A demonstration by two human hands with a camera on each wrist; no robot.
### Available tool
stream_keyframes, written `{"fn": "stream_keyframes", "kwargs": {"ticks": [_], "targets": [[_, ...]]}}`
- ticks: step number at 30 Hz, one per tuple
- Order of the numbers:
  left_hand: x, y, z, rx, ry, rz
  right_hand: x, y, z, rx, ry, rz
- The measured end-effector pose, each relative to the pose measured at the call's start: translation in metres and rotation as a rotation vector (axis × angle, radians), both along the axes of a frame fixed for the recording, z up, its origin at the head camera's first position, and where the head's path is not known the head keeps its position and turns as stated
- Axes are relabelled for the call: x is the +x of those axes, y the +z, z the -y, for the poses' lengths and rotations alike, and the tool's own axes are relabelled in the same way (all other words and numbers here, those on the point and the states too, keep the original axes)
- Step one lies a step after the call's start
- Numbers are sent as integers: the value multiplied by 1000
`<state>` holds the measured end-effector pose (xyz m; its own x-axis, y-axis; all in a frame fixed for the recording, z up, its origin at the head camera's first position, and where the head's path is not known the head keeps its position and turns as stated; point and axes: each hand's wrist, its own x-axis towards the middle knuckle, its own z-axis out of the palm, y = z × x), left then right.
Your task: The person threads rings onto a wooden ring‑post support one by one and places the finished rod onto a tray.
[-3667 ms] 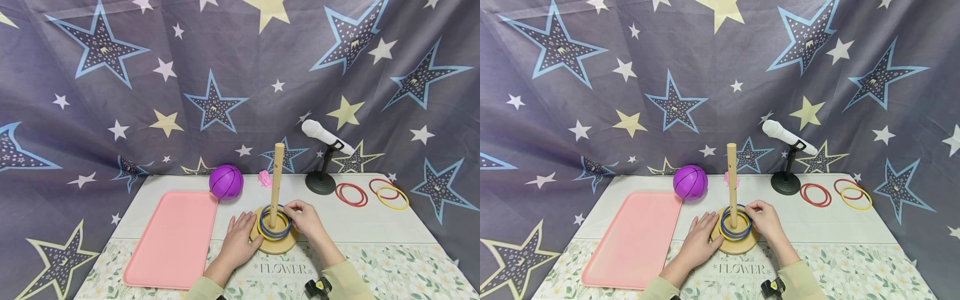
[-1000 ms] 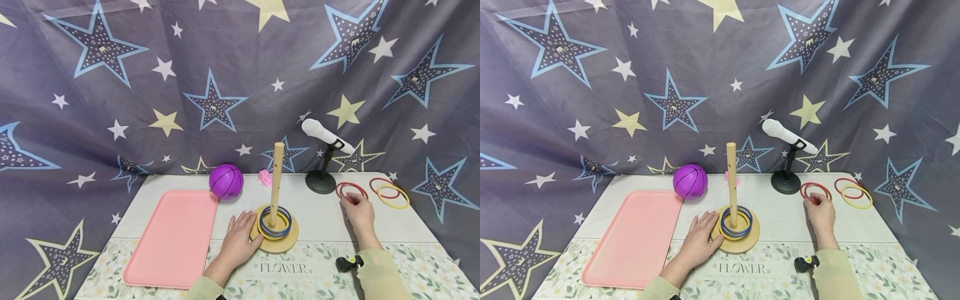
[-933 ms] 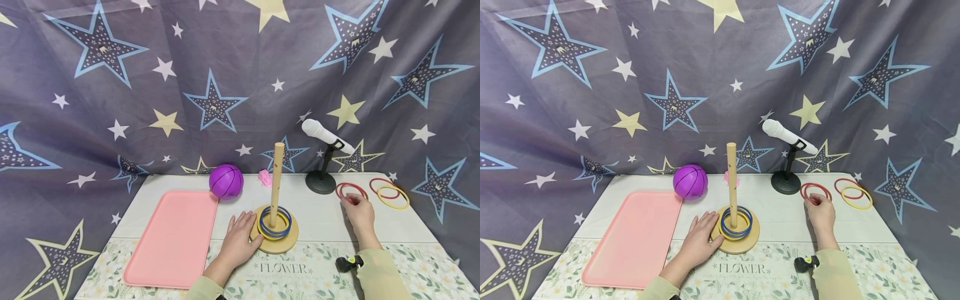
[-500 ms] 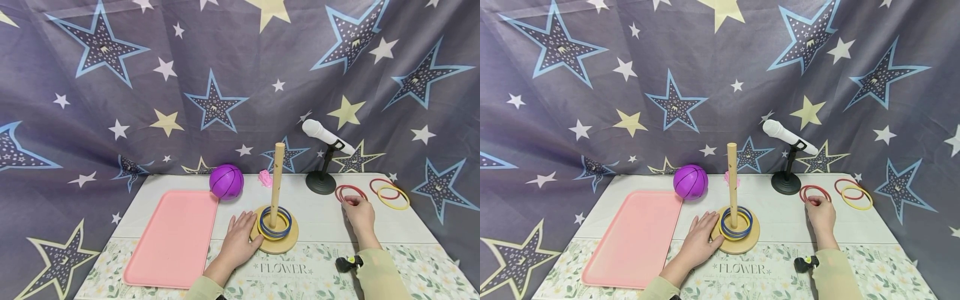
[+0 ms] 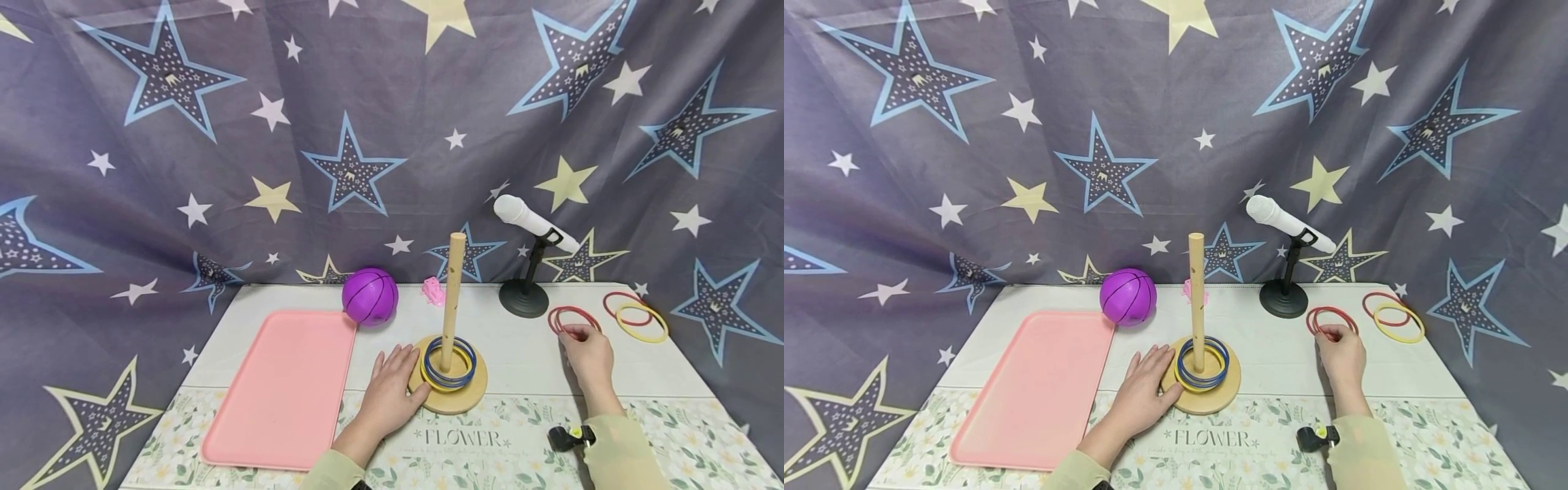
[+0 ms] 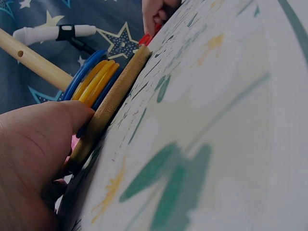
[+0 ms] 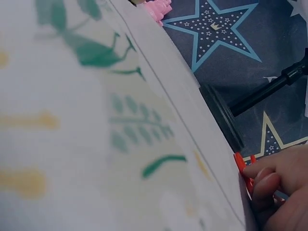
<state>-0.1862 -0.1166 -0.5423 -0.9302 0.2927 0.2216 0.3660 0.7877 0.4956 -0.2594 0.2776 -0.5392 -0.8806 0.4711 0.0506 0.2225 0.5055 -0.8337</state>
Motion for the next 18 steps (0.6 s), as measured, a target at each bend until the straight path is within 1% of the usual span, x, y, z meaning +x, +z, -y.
{"fn": "stream_keyframes", "kwargs": {"ticks": [6,13,16,18], "targets": [[0,0,1,-3,1,1,6,1,1,-20,5,-12],[0,0,0,-4,0,-4,17,6,5,-64,-24,-12],[0,0,0,-3,3,-2,19,7,5,-54,-28,-16],[0,0,0,-2,6,3,20,8,6,-24,-33,-22]]}}
